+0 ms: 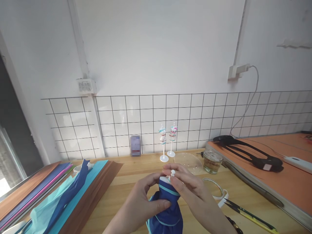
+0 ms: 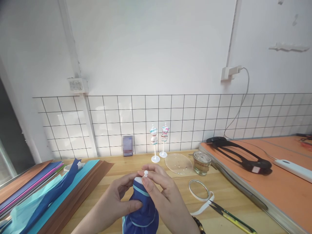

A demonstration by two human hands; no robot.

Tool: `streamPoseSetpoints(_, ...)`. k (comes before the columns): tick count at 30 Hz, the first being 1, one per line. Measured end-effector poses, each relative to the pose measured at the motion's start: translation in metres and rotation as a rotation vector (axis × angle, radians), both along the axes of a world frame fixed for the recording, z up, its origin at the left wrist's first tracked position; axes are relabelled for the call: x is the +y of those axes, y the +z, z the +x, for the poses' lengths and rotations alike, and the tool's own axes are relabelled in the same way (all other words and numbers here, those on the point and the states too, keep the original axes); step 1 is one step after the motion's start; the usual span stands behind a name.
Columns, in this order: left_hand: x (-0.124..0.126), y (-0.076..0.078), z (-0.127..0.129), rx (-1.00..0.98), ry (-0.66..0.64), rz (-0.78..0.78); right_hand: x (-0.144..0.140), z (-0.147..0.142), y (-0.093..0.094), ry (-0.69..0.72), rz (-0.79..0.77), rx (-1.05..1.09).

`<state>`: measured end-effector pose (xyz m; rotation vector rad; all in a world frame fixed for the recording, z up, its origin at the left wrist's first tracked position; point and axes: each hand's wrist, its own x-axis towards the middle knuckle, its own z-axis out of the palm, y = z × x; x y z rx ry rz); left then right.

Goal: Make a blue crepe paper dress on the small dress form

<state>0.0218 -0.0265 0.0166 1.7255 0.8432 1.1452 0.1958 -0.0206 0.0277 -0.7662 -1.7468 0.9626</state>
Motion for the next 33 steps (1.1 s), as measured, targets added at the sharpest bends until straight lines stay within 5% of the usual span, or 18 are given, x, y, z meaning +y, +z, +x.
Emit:
streamPoseSetpoints(8,0.010,-0.006,-0.001,-0.096,0.088,-0.067,0.013,0.001,-0.014,-0.032,-0.139,0.041)
streamPoseSetpoints(16,0.011,-0.008,0.003,-0.107,0.238,-0.090,0.009,-0.012,-0.016,-0.109,-0.110,-0.121)
streamPoseSetpoints(33,0.013,-0.014,0.000,-0.028,0.188,-0.068,0.014,-0.014,-0.018,-0.180,-0.100,-0.090)
